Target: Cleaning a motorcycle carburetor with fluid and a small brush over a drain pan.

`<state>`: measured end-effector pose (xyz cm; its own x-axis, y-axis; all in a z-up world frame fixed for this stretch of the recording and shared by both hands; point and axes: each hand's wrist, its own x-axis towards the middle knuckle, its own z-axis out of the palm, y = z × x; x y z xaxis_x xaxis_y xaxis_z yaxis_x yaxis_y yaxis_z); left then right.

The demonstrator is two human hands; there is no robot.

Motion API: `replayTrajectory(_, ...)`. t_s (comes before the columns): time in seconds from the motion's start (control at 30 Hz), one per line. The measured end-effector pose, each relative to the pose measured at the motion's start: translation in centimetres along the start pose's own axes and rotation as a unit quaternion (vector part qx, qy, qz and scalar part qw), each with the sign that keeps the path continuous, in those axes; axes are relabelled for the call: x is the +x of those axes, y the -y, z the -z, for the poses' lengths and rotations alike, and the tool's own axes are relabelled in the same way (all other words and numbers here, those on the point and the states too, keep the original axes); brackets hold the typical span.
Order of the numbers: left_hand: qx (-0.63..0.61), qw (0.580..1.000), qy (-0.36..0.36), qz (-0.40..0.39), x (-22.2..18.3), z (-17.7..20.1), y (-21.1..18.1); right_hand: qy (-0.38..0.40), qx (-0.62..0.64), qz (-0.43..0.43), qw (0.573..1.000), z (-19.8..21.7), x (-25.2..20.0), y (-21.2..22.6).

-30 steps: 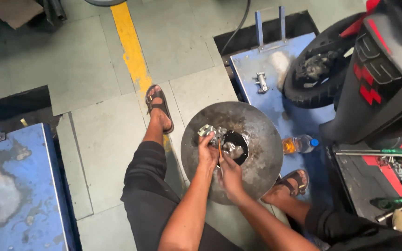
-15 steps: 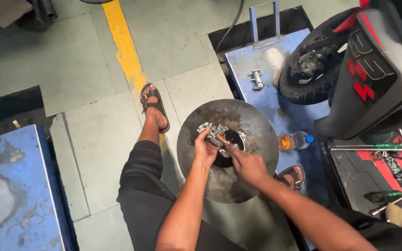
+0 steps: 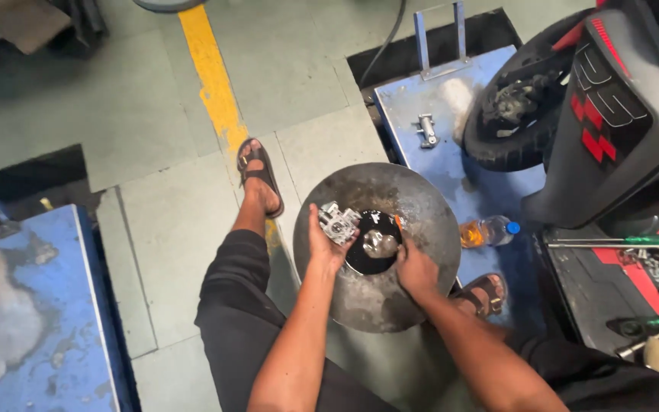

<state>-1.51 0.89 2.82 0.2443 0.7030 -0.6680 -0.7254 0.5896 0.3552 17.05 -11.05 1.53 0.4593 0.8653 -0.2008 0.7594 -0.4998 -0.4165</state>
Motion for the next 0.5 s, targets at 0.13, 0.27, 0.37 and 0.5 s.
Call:
replayTrajectory(0.13,-0.009,0.999,0.026,0.036,-2.5,-1.0,-0.3,0.068,0.079,0.040,0.994,-1.1,-0.2,0.0)
replayTrajectory(0.27,-0.011,1.000,0.015,0.013,-3.4,-1.1,-1.0,-0.060,0.372,0.220,0.900,0.3,-1.9,0.9)
replayTrajectory(0.37,-0.034,0.999,0.008,0.001,-1.8,-0.4,-0.9,0.032,0.258,0.136,0.956,5.1,-4.9,3.1)
replayTrajectory(0.5,-0.052,0.994,0.099,0.005,-0.4,-0.9,0.5,0.042,0.140,0.157,0.977,6.5,-5.6,6.4)
